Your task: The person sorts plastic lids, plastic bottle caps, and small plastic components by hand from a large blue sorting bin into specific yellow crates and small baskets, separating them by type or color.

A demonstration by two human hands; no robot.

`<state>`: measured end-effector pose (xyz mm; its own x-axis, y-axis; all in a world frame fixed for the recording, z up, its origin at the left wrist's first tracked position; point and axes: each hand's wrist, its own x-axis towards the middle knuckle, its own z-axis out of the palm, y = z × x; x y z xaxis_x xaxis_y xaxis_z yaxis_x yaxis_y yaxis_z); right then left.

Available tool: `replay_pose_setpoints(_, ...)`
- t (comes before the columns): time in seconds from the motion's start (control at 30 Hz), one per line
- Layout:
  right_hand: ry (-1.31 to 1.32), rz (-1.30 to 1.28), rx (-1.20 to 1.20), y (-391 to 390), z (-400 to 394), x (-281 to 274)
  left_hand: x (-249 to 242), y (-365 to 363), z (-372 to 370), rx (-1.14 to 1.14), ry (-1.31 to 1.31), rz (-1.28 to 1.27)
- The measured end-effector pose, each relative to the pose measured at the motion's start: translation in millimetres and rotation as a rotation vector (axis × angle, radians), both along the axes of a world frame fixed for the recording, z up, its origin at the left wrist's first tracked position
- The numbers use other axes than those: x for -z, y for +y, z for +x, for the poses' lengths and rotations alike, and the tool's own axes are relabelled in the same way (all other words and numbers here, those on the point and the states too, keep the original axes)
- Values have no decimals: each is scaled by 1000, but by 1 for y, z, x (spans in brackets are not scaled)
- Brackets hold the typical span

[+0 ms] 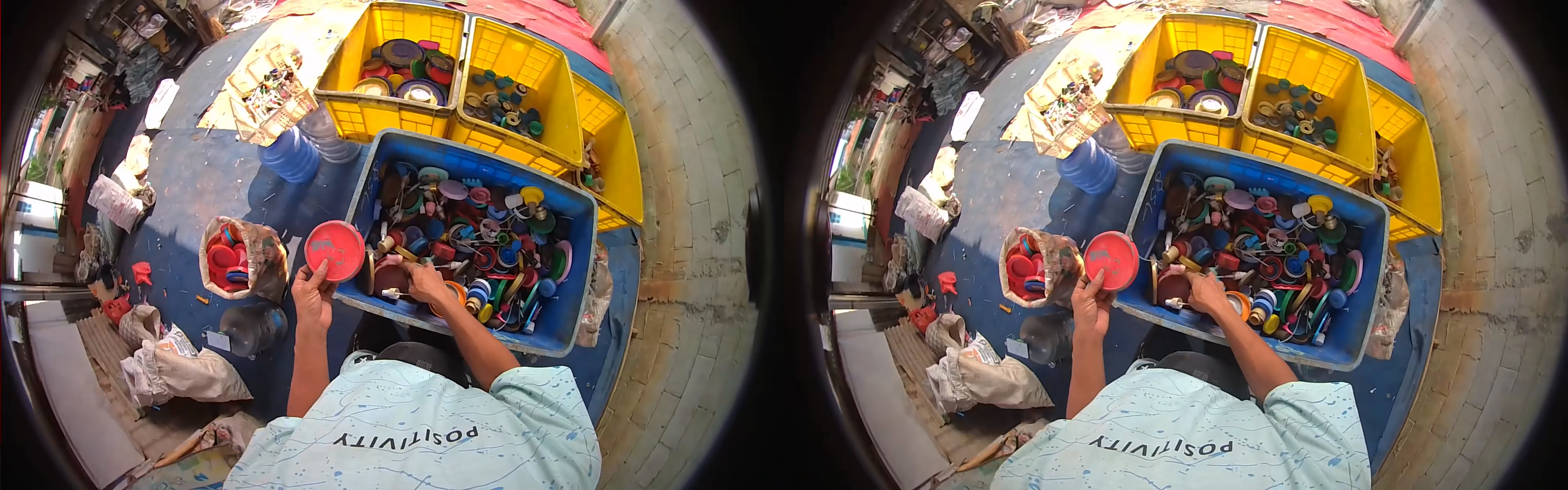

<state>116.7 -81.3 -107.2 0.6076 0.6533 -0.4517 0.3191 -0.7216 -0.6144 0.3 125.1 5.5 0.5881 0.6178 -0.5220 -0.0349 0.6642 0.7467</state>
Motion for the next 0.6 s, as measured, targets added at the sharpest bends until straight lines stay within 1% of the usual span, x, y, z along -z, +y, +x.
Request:
replay_pose_setpoints(0.07, -124, 38, 45, -3, -4, 13, 1, -7, -19, -84, 21, -33)
replay_pose_setpoints(0.1, -159, -28, 1, -1, -1, 12, 0, -11, -24, -104, 29, -42)
replay_pose_setpoints(0.2, -332, -9, 76, 5, -4, 12, 2, -15, -30, -119, 30, -63)
replay_pose_setpoints(0.23, -227, -70, 15, 7, 3, 3, 4, -14, -30, -118, 24, -57)
replay_pose_setpoints(0.33, -133, -174, 24, 22, 10, 3, 5, -9, -27, -106, 2, -89)
replay_pose_setpoints(0.37, -111, -143, 88, 24, 10, 4, 4, -7, -23, -106, -11, -78)
replay_pose_setpoints(0.47, -21, -93, 182, 32, 13, 10, -3, -4, -18, -117, -32, -57)
replay_pose_setpoints(0.5, 16, -63, 174, 33, 13, 13, -1, -1, -18, -119, -28, -59)
replay_pose_setpoints(0.6, -69, -68, 167, 33, 4, 14, 4, 3, -16, -101, -33, -61)
